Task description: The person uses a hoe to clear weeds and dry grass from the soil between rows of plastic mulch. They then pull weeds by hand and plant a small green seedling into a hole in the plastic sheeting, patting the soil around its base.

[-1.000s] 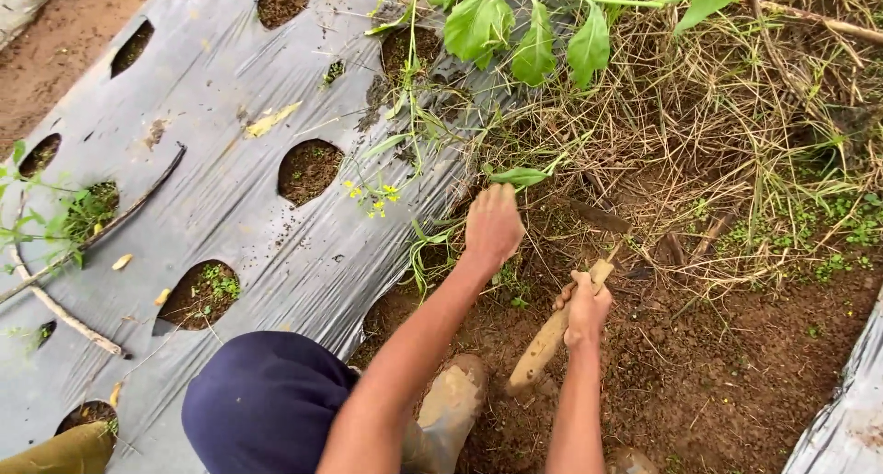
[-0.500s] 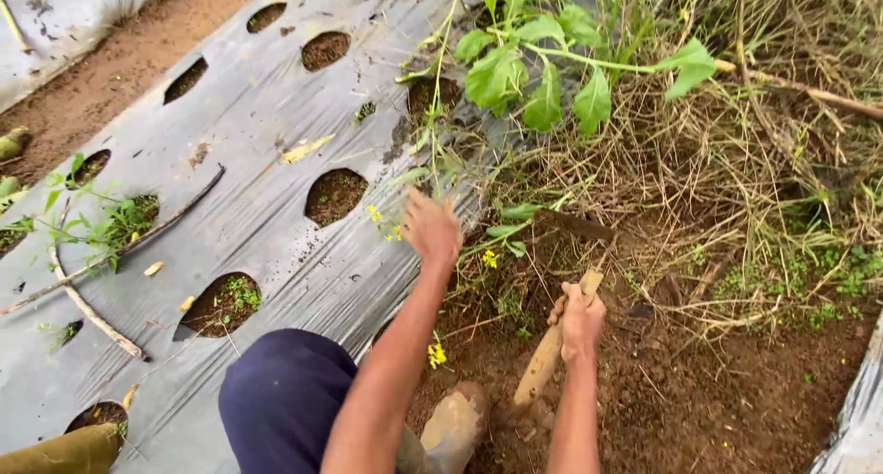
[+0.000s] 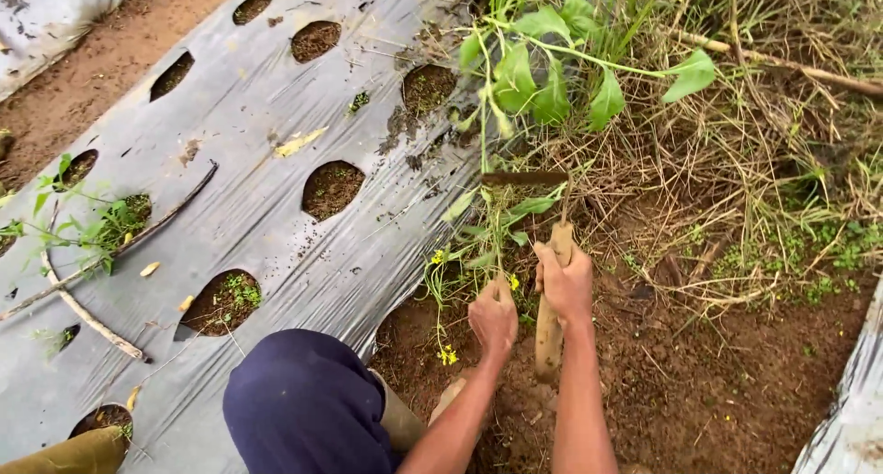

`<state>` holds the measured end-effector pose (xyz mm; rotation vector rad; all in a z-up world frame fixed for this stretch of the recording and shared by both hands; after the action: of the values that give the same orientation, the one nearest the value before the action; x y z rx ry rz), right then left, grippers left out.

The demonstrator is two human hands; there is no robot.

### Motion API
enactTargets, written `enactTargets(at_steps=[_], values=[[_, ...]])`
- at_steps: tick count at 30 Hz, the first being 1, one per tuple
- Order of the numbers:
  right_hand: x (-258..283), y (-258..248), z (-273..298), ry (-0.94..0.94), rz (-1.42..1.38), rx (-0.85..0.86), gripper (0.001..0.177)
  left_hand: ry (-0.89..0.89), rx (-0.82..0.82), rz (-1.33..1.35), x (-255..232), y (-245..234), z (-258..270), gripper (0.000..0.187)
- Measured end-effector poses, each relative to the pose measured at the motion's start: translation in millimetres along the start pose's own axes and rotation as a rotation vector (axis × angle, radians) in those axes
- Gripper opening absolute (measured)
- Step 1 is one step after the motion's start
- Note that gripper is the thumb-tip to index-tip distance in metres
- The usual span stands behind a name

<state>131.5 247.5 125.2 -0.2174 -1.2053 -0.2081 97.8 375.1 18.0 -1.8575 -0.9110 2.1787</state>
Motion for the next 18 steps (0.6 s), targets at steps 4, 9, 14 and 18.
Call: enactTargets(at_steps=[4, 9, 14, 18], values=[[28.7, -5.3, -4.3, -0.101, -0.008, 0.051, 0.027, -0.034, 0.086, 0.022, 2.8, 6.6, 45.0, 0.042], [17.3, -26.0, -5.2, -0.031, 0.122, 0.042, 0.025, -0.039, 0.583, -0.242, 35.2, 42.6, 81.6, 0.036], [-65.2, -75.2, -16.5, 0.193, 0.136, -0.098, 0.015, 0.058, 0.814, -0.596, 116.9, 88.2, 71.1, 0.040], [-141.9, -115.3, -32.1, 0.340, 0.063, -0.315, 0.012, 0.156, 1.032, -0.702, 71.0, 69.5, 34.3, 0.049]])
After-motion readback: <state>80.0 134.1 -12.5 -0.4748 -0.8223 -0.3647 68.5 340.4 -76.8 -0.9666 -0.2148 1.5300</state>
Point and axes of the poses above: each hand's wrist, its own z-axis away from the middle knuckle, its own y-axis out of the palm, x = y × z, the point moved 4 cm from there along -z, towards the middle knuckle, and after that the axes turned 10 degrees about y, right-handed, at the moved point
